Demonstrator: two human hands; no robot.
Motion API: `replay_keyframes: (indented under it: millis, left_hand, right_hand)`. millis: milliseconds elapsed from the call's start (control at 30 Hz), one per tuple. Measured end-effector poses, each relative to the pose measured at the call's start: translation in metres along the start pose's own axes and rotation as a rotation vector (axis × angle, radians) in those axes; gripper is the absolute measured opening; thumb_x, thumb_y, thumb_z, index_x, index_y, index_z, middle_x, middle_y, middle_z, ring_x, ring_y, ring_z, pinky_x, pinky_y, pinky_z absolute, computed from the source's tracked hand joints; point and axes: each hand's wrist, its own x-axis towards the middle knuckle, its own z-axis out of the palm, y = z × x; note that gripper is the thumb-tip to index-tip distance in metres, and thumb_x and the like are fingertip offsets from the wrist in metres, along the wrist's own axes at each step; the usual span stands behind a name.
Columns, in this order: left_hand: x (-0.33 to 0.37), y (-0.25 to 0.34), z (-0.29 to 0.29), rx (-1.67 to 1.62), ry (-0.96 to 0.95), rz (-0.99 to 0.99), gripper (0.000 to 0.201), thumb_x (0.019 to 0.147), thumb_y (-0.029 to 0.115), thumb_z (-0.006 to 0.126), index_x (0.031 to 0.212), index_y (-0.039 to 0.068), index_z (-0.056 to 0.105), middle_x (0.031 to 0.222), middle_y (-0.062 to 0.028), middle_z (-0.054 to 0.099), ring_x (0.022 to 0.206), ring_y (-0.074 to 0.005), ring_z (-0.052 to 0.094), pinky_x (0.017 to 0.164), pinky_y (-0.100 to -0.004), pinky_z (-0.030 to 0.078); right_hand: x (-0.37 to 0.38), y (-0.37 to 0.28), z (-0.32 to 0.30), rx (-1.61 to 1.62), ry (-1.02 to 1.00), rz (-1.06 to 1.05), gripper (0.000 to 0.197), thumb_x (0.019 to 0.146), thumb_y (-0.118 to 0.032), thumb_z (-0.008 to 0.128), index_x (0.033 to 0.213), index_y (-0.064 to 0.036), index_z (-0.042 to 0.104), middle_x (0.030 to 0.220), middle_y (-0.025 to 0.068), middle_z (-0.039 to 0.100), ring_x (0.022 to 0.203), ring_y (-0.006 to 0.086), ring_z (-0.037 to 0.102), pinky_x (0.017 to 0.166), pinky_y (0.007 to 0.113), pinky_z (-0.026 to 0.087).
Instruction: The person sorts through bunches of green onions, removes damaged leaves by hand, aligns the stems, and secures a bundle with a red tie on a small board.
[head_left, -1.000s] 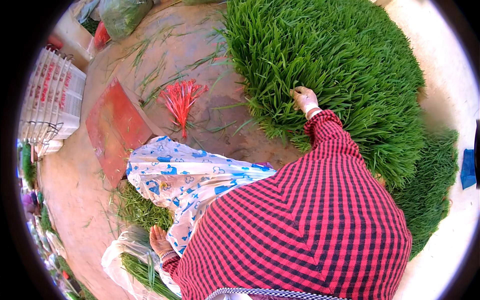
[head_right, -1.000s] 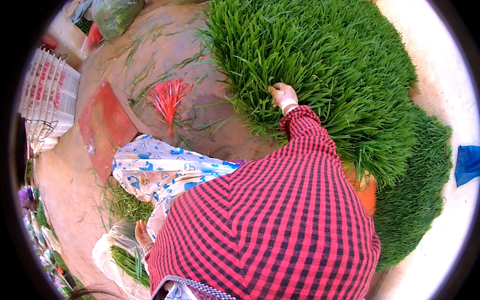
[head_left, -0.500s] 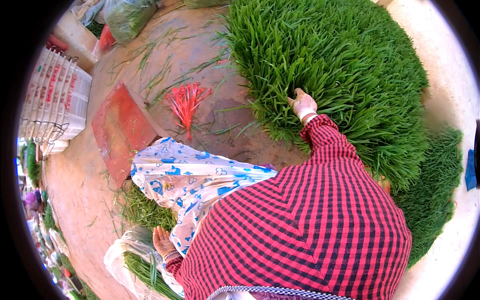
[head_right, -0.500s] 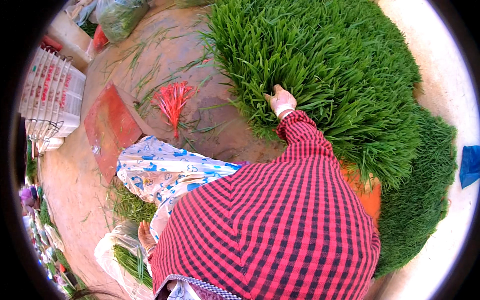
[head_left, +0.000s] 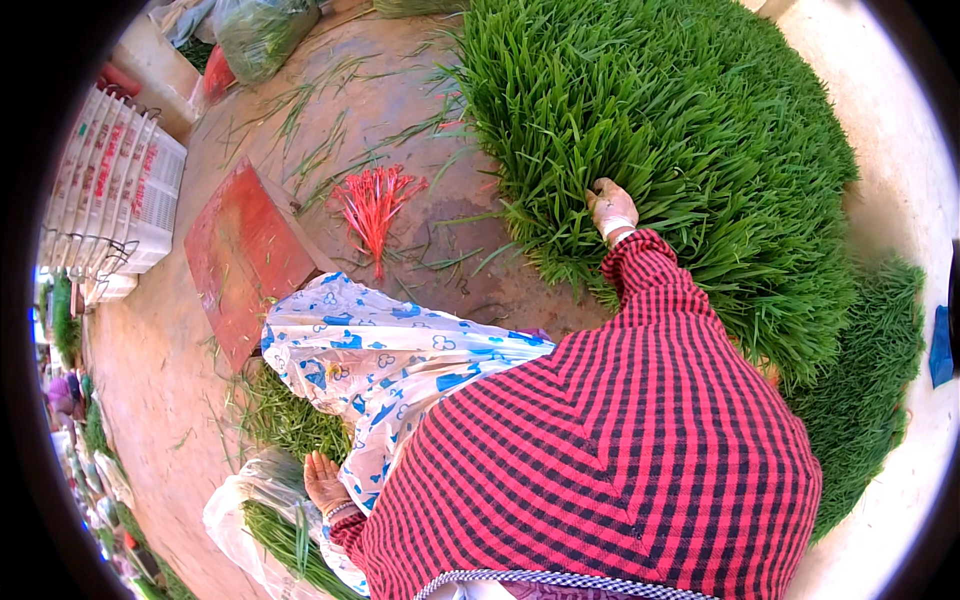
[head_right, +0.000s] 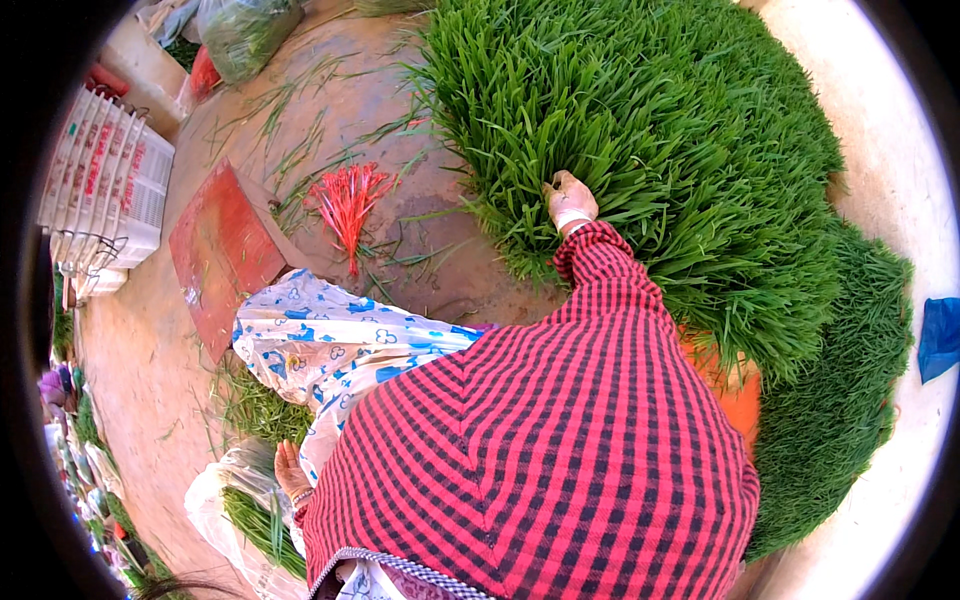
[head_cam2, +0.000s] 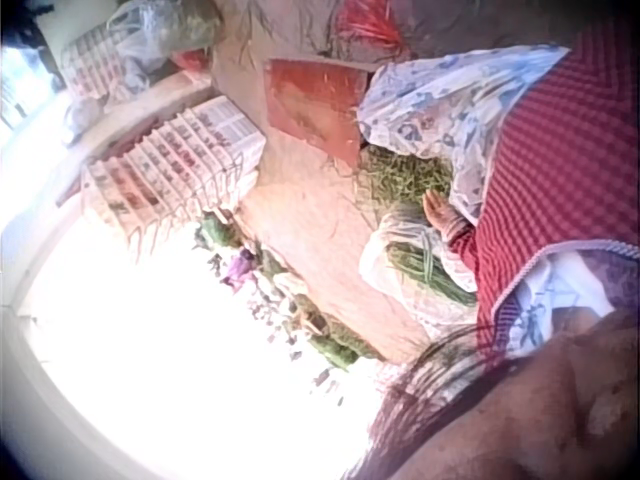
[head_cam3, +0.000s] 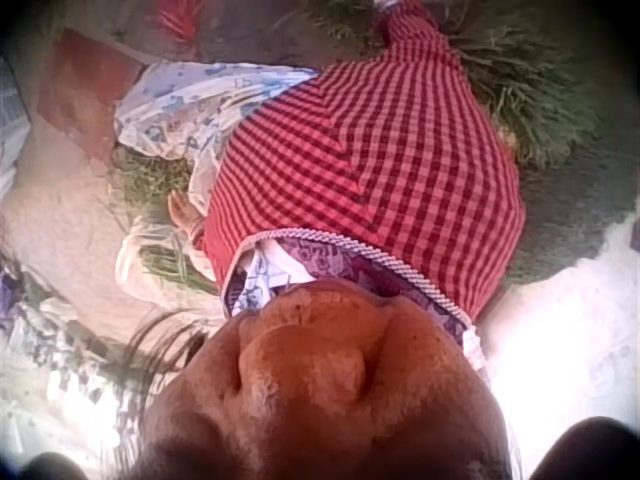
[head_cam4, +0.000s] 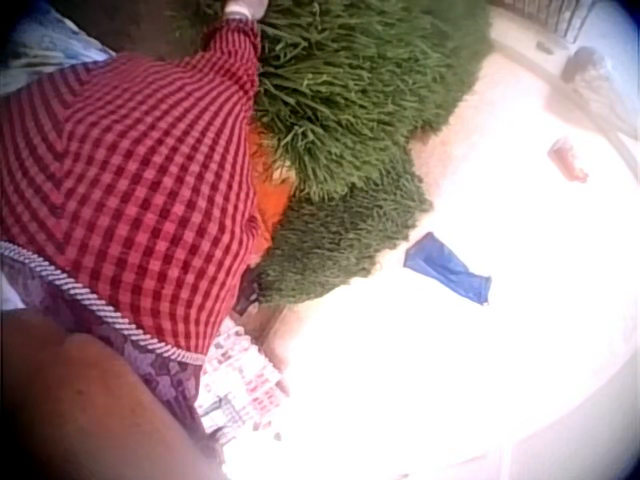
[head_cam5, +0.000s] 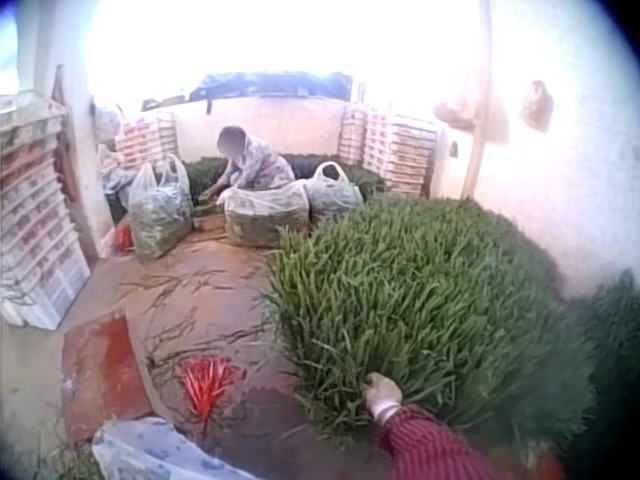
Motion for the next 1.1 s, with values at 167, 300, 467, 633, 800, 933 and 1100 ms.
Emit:
replay_keyframes:
  millis: [167,300,467,633,800,933,1100]
  left_hand:
    - [-0.002,0.002,0.001,-0.029,0.008,-0.019,0.041,0.097,0.034,0.053,0.133,0.014,0.055,0.137,-0.0046,0.056,0.125,-0.021,0.05,0.105,-0.0387,0.036]
    - [-0.006,0.001,0.009,-0.037,0.042,-0.021,0.04,0.098,0.033,0.053,0.132,0.014,0.056,0.137,-0.0042,0.056,0.125,-0.0209,0.05,0.105,-0.0384,0.036]
    - [0.003,-0.004,0.015,-0.049,-0.013,-0.064,0.038,0.097,0.033,0.054,0.131,0.015,0.058,0.135,-0.0032,0.058,0.122,-0.0191,0.052,0.102,-0.036,0.039]
    - [0.001,-0.004,0.009,-0.027,0.026,-0.051,0.039,0.097,0.033,0.054,0.132,0.015,0.057,0.133,-0.0024,0.059,0.119,-0.0182,0.054,0.099,-0.0354,0.041]
    - [0.003,-0.005,0.0,-0.023,-0.001,-0.053,0.04,0.098,0.034,0.052,0.133,0.014,0.056,0.135,-0.0031,0.058,0.12,-0.0183,0.054,0.1,-0.0352,0.041]
    - [0.003,-0.008,0.002,-0.012,0.023,-0.062,0.042,0.099,0.034,0.051,0.136,0.014,0.054,0.137,-0.004,0.056,0.122,-0.0191,0.053,0.101,-0.0356,0.04]
    - [-0.006,-0.011,-0.004,0.006,-0.039,-0.047,0.044,0.099,0.034,0.049,0.137,0.013,0.052,0.139,-0.0049,0.056,0.125,-0.0195,0.051,0.104,-0.0364,0.037]
  right_hand:
    - [0.011,0.005,0.004,-0.052,-0.015,0.006,0.032,0.088,-0.035,0.063,0.112,-0.0131,0.067,0.11,0.015,0.068,0.105,0.035,0.063,0.089,0.041,0.049]
    - [0.019,0.007,-0.003,-0.06,-0.131,-0.01,0.035,0.087,-0.033,0.064,0.114,-0.0109,0.067,0.112,0.0151,0.068,0.105,0.035,0.063,0.09,0.041,0.049]
    - [0.096,0.078,0.005,-0.099,-0.418,-0.344,0.024,0.083,-0.019,0.066,0.102,-0.0051,0.071,0.099,0.013,0.072,0.091,0.0297,0.068,0.075,0.038,0.053]
    - [0.06,-0.004,-0.05,-0.692,-0.423,-0.258,0.033,0.085,-0.025,0.066,0.114,-0.009,0.07,0.115,0.0159,0.068,0.1,0.0317,0.067,0.084,0.039,0.055]
    - [0.045,-0.096,-0.148,-0.309,-0.28,0.018,0.035,0.095,-0.018,0.055,0.128,-0.0103,0.06,0.109,0.0111,0.068,0.087,0.0222,0.068,0.084,0.036,0.055]
    - [0.036,-0.142,-0.167,0.453,-0.071,-0.572,0.02,0.095,-0.026,0.063,0.096,-0.0056,0.066,0.064,0.0016,0.062,0.054,0.008,0.056,0.049,0.021,0.046]
    - [-0.008,-0.197,-0.123,0.345,-0.806,-0.692,0.031,0.095,-0.035,0.063,0.103,-0.0055,0.069,0.072,0.0021,0.067,0.057,0.0083,0.06,0.056,0.022,0.049]
